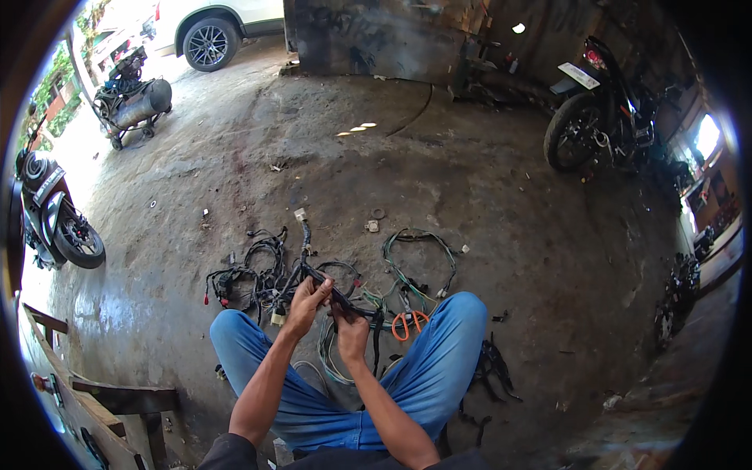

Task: The person is inspecting and repairing a motorcycle wire harness using scissors.

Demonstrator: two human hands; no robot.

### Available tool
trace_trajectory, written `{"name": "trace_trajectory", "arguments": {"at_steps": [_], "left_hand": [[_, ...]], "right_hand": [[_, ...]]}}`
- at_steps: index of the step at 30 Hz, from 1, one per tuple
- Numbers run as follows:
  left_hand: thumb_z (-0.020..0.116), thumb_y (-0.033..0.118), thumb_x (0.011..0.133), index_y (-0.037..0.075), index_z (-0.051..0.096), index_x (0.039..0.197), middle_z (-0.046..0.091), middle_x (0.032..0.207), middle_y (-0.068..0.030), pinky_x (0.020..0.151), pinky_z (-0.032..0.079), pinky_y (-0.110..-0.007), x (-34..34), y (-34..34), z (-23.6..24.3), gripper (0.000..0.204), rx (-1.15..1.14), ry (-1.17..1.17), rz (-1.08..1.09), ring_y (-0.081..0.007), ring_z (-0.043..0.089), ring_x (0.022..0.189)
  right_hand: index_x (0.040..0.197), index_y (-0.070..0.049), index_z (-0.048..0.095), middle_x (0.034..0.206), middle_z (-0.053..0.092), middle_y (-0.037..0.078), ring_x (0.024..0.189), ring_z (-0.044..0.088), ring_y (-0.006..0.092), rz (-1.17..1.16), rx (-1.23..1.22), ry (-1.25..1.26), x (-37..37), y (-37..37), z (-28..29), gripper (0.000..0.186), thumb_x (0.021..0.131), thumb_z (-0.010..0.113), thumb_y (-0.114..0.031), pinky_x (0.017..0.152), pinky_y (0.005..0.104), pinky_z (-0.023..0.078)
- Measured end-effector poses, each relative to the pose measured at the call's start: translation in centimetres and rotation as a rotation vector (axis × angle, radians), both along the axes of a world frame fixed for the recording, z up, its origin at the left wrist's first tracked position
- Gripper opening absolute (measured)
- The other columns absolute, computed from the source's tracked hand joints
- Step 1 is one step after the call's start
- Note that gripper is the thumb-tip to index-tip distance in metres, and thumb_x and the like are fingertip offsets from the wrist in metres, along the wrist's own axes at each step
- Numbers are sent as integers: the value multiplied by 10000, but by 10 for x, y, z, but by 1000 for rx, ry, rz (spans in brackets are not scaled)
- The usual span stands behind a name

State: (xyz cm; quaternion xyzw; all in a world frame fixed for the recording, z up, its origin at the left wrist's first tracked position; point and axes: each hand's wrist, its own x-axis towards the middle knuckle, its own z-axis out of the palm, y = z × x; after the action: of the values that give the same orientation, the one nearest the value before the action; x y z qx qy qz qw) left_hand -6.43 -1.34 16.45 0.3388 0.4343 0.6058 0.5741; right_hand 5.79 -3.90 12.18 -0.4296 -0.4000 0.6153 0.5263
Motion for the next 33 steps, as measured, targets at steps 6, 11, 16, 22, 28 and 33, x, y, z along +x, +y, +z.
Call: {"name": "trace_trajectory", "arguments": {"at_steps": [6,11,16,22,28,33], "left_hand": [[598,268,1021,50,541,1034,529,798,24,649,403,-244,7,-11,-2,225,37,164,-18,-72,477,710],[632,337,997,50,555,1064,552,865,24,717,419,-243,-3,-5,-8,305,23,246,63,-71,495,794],[604,427,997,48,557,1093,527,923,9,767,417,-272,3,-13,10,394,20,303,-197,-99,475,850],[502,408,1050,53,570,1071,474,851,32,698,370,-239,10,-9,5,363,35,123,-266,-78,422,759],[414,399,1082,38,601,1071,383,670,65,579,281,-221,-8,-10,1,407,-76,-61,-8,-53,310,595],[467,389,1067,32,658,1060,541,768,54,635,331,-229,4,5,10,406,-2,132,-1,-40,389,680]], "right_hand": [[1062,44,710,801,683,20,700,582,59,-60,-16,-426,6,-34,46,201,975,645,-125,661,225,464],[1018,36,727,815,719,68,708,631,101,61,88,-346,44,-13,92,199,948,666,-140,659,262,491],[993,45,723,863,714,74,732,599,99,93,39,-485,86,78,100,172,950,647,-103,694,245,485],[970,45,731,809,728,85,787,678,166,343,50,-615,75,130,8,218,950,649,-156,734,297,508],[1229,49,604,1030,719,130,975,682,236,-553,416,-436,69,74,102,308,1036,484,-160,841,346,529],[1299,66,564,1267,629,188,1203,606,259,254,83,-516,39,-47,91,355,1022,514,-150,963,316,492]]}}
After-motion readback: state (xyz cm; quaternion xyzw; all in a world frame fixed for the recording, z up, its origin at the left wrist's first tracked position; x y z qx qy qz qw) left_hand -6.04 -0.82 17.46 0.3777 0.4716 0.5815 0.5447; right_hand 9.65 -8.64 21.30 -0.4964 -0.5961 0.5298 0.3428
